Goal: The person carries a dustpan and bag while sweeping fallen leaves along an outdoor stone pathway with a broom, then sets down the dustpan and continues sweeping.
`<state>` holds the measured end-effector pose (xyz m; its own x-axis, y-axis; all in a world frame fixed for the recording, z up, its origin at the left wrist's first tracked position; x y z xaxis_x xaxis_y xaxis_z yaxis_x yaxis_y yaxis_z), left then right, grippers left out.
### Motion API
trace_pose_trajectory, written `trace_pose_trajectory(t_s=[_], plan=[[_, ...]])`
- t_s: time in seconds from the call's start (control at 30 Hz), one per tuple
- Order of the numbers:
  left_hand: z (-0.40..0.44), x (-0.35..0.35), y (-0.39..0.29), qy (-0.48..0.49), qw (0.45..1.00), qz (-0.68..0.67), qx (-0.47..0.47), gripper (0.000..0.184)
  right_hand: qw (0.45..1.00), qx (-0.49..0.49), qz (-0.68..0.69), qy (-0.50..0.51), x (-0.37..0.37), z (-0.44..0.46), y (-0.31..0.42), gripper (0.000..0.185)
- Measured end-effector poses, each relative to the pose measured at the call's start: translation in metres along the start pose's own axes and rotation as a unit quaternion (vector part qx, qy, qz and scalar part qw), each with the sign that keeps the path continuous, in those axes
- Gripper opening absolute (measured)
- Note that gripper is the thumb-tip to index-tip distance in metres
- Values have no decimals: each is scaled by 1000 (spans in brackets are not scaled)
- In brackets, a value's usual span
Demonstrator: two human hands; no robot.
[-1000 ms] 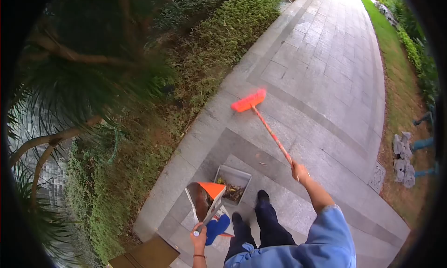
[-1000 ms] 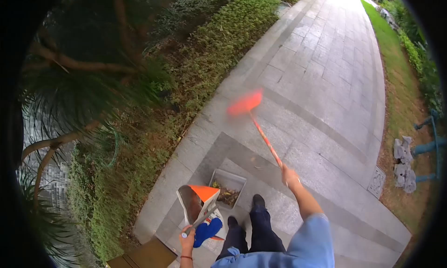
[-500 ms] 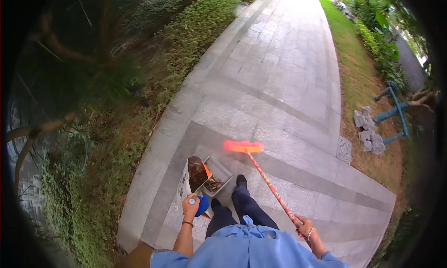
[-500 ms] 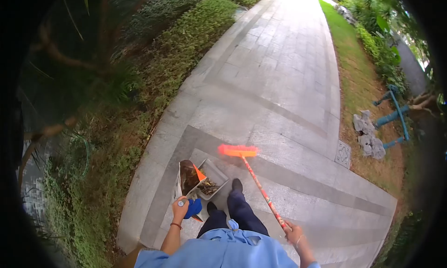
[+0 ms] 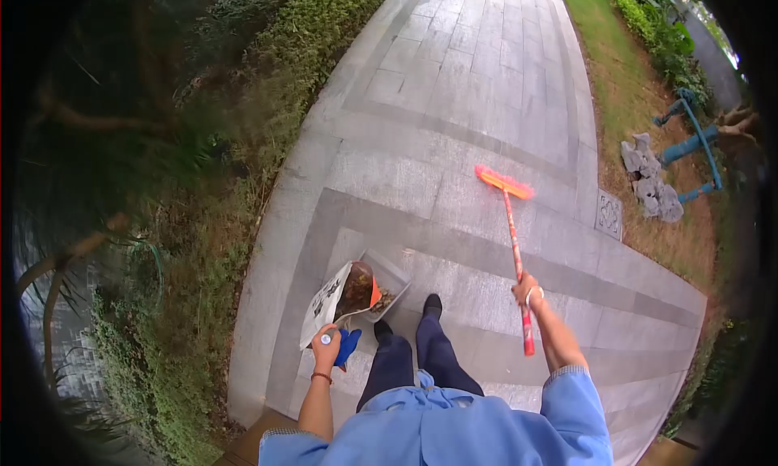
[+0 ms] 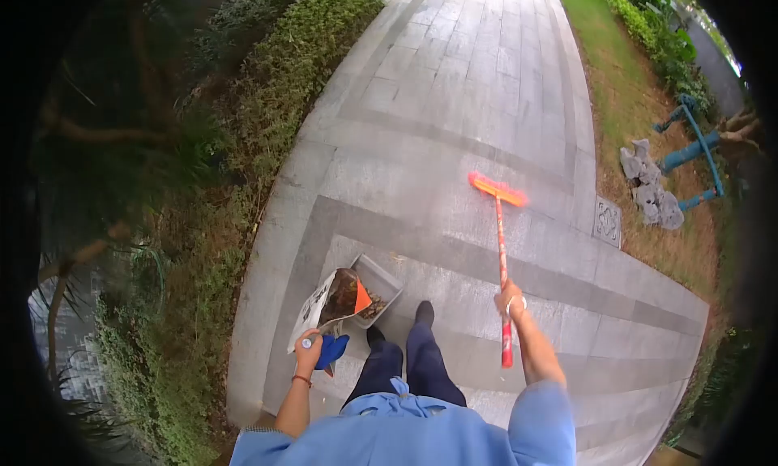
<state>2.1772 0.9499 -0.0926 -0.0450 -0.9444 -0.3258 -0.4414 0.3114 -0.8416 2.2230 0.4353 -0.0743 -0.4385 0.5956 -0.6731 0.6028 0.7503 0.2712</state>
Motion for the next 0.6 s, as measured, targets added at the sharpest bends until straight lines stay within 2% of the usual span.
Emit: trace_pose_trajectory(t_s=[0.03, 0.07, 0.1, 0.13, 0.17, 0.27, 0.33, 0.47, 0.53, 0.6], plan=[[2, -4, 4, -2, 1000, 1, 12, 15, 999, -28, -43, -11, 46, -17, -33, 32], [7, 0, 13, -5, 1000, -2, 25, 15, 999, -44, -12, 5, 58, -66, -30, 36], [12, 6, 27, -6, 999, -6, 37, 15, 998, -6, -9, 62, 60, -119, -15, 40], [17, 8, 48, 9, 999, -49, 6, 15, 981, 72, 89, 158, 59, -162, -2, 47], [17, 8, 48, 13, 998, -54, 1, 15, 987, -10, 16, 162, 82, -183, -33, 57], [22, 7, 44, 17, 998, -58, -3, 15, 953, -57, 93, 282, 81, -250, -31, 57], [20, 3, 37, 31, 998, -59, -21, 14, 935, -60, 139, 320, 67, -281, -20, 57], [15, -1, 36, 63, 994, -85, -3, 13, 932, -60, 192, 301, 43, -318, 6, 56], [23, 8, 67, 48, 994, -85, 55, 12, 951, -62, 164, 257, 37, -310, 17, 56], [19, 11, 62, 42, 995, -73, 56, 11, 972, -58, 89, 212, 32, -286, 26, 56]])
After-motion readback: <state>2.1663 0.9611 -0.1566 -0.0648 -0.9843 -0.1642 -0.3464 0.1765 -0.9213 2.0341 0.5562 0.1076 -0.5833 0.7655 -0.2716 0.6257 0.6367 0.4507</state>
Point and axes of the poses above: each hand's wrist, its own z-axis towards the middle knuckle, its own x-axis out of the palm, y = z × x, the point moved 1 cm from there along z, towards the middle knuckle, and after that the axes turned 12 degrees about y, right-handed, at the moved point
